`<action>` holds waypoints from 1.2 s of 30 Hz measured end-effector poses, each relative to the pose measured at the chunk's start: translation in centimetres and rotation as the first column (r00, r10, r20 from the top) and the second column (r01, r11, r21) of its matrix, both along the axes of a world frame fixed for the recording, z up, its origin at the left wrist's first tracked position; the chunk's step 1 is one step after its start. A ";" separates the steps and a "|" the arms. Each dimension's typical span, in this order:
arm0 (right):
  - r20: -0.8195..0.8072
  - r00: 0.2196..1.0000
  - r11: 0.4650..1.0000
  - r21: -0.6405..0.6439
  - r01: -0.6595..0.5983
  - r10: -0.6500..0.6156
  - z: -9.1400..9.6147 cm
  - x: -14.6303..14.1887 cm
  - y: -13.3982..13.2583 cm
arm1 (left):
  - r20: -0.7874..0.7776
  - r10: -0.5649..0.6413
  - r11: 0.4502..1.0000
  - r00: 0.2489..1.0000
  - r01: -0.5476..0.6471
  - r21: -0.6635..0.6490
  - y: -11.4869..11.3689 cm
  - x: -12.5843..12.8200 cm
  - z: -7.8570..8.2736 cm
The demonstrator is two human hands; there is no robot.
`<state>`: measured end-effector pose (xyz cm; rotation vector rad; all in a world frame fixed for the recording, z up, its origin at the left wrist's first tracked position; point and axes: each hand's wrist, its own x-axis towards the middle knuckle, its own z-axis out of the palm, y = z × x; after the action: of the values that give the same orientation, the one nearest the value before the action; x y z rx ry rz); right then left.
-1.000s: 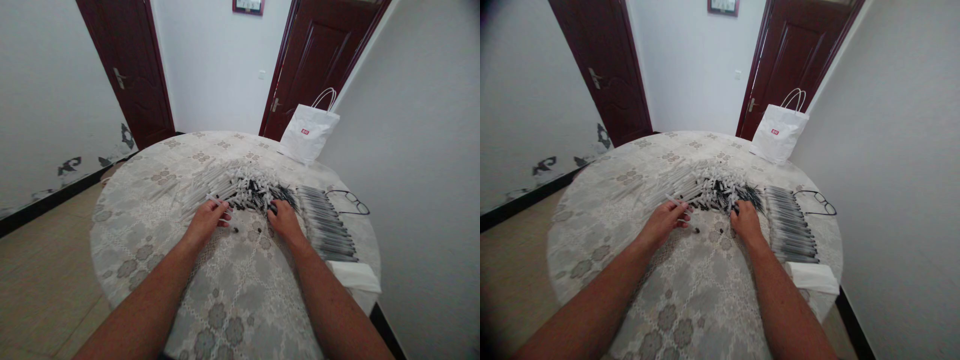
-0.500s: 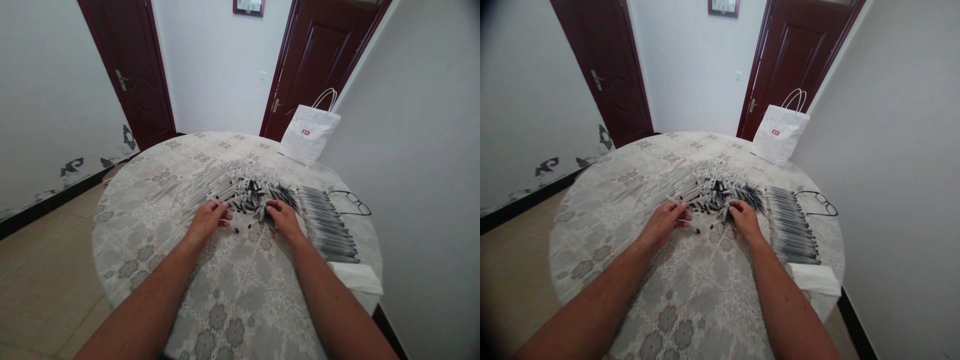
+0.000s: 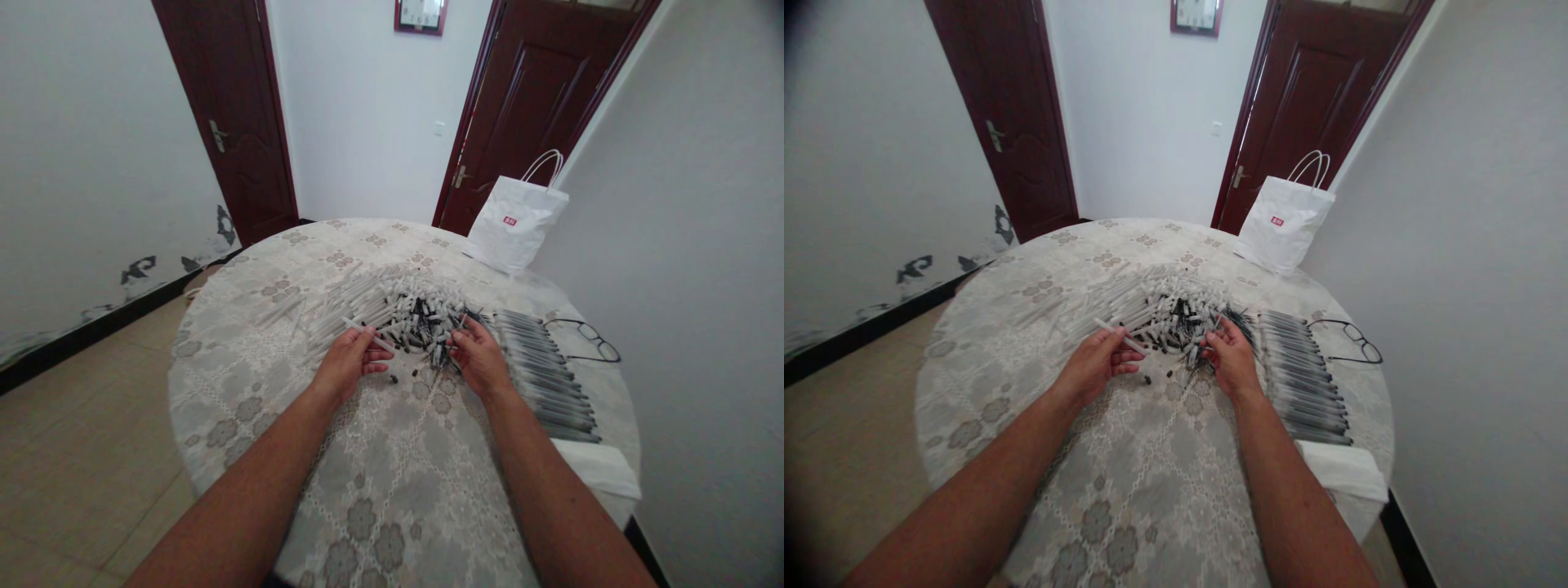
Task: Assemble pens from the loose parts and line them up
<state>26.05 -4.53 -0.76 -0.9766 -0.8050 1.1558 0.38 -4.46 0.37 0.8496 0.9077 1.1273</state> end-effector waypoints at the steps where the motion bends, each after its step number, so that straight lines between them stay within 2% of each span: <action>1: -0.042 0.998 0.999 0.018 -0.040 0.041 0.3 -0.2 -0.2 | 0.029 -0.007 1.000 1.000 0.007 -0.013 0.0 0.0 -0.1; 4: -0.121 0.979 0.986 0.070 -0.154 0.161 1.1 -1.2 -1.1 | 0.112 -0.028 0.999 0.993 0.033 -0.042 0.0 -0.1 -0.1; 7: -0.118 0.969 0.973 0.108 -0.205 0.217 1.6 -2.4 -1.8 | 0.191 -0.042 0.997 0.981 0.054 -0.061 -0.1 -0.2 0.1; 13: -0.075 0.979 0.978 0.098 -0.184 0.192 1.1 -3.9 -2.2 | 0.313 -0.051 0.991 0.949 0.087 -0.102 -0.1 -0.4 0.6; 21: -0.032 0.985 0.981 0.092 -0.168 0.172 0.6 -4.9 -2.4 | 0.367 -0.051 0.991 0.929 0.093 -0.098 -0.2 -0.2 0.5; 26: 0.121 0.986 0.986 0.107 -0.127 0.114 0.3 -5.4 -2.8 | 0.392 -0.046 0.993 0.919 0.085 -0.082 -0.2 -0.4 0.6; 30: 0.281 0.957 0.990 0.088 -0.106 0.078 0.0 -5.3 -2.9 | 0.402 -0.034 0.995 0.915 0.071 -0.076 -0.2 -0.5 0.7; 36: 0.195 0.978 0.994 0.060 -0.093 0.080 -0.2 -5.3 -2.8 | 0.407 -0.052 0.996 0.912 0.077 -0.045 -0.2 -0.3 0.6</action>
<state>20.76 -7.30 -0.98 -1.0150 -1.0446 1.1114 0.07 -4.63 0.97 0.5604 0.5598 1.1570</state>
